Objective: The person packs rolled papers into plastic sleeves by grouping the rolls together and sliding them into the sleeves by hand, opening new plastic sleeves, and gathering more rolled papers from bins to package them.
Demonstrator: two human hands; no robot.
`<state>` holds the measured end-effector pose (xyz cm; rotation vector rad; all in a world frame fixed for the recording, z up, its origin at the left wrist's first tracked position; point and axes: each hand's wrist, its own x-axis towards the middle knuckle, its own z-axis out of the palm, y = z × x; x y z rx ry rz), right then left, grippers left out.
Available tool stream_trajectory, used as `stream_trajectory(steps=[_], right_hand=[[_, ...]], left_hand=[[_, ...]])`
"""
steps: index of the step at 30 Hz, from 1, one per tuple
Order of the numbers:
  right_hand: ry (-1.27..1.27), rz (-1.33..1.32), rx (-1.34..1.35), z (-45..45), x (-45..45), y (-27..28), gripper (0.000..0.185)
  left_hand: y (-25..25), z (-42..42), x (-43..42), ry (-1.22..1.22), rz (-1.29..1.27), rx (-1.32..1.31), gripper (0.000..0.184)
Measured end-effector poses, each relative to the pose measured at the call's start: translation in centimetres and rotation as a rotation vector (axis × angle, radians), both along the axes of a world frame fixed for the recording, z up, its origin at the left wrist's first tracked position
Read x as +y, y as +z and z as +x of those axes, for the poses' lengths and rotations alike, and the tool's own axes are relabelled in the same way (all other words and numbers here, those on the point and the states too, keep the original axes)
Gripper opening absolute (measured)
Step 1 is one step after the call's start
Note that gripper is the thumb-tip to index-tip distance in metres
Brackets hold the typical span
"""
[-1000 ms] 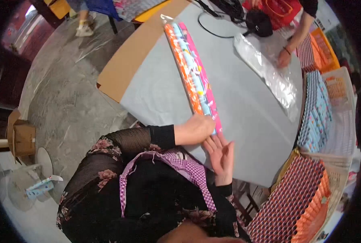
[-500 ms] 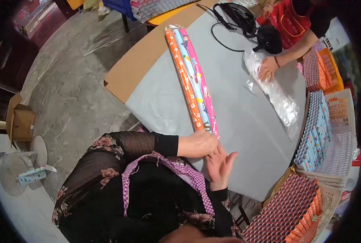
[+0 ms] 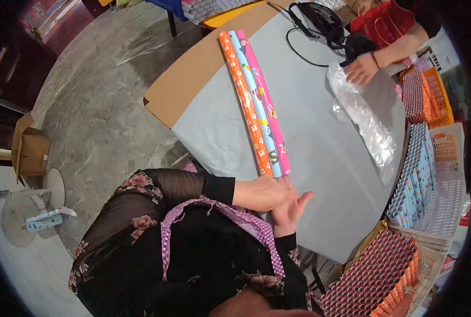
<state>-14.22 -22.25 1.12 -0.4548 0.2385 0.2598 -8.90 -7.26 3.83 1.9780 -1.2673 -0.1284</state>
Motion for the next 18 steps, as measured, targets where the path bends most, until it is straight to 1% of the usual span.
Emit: stream_trajectory(steps=[1,2,4,6,8,9,10,11,12,13,14,15,16,17,18], right_hand=[[0.004,0.004,-0.028,0.0,-0.3,-0.6,0.117],[0.004,0.007,-0.049,-0.3,-0.6,-1.2,0.116],[-0.001,0.001,-0.015,-0.4,-1.3,-2.1,0.116],[-0.019,-0.003,0.028,-0.9,-1.6,-2.7,0.115],[0.0,0.048,-0.072,-0.4,-1.6,-3.3,0.116],[-0.023,0.047,-0.052,-0.4,-1.1,-3.2,0.116],[-0.031,0.072,-0.047,-0.3,-0.7,-2.5,0.111],[-0.046,0.096,-0.039,-0.4,-0.4,-1.9,0.105],[-0.085,0.098,-0.01,-0.6,-0.3,-1.3,0.105],[-0.068,0.023,-0.036,-0.5,-0.2,-0.8,0.094],[-0.048,-0.054,-0.064,-0.3,-0.3,-0.6,0.083],[-0.082,-0.055,-0.044,-0.2,-0.5,-1.0,0.083],[-0.056,-0.128,-0.059,-0.2,-0.7,-1.3,0.071],[-0.025,-0.201,-0.078,-0.1,-0.8,-1.5,0.06],[-0.046,-0.204,-0.067,0.0,-0.8,-0.9,0.06]], left_hand=[[0.0,-0.1,-0.1,0.047,-0.07,-0.01,0.022],[-0.1,-0.2,-0.3,0.043,-0.071,0.009,0.022],[-0.1,-0.3,-0.6,0.056,-0.173,-0.031,0.018],[0.2,-0.2,-0.7,0.049,-0.098,-0.018,0.013],[0.0,-0.1,-0.9,0.026,-0.121,0.004,0.011],[-0.4,-0.1,-0.8,0.045,-0.055,-0.009,0.01],[-0.8,-0.3,-0.9,0.059,0.015,-0.02,0.009],[1.4,-0.4,-0.7,0.069,0.011,0.03,0.008],[3.4,-0.3,-0.3,0.073,0.011,0.084,0.009],[0.3,0.0,0.0,0.016,-0.063,0.055,0.01],[0.4,0.2,0.4,-0.02,-0.06,0.077,0.01],[1.2,0.5,0.9,-0.055,0.026,0.067,0.011],[2.0,0.7,1.4,-0.087,0.11,0.052,0.013],[2.6,1.0,2.0,-0.05,-0.006,0.013,0.015],[3.1,1.3,2.7,-0.007,-0.122,-0.025,0.018]])
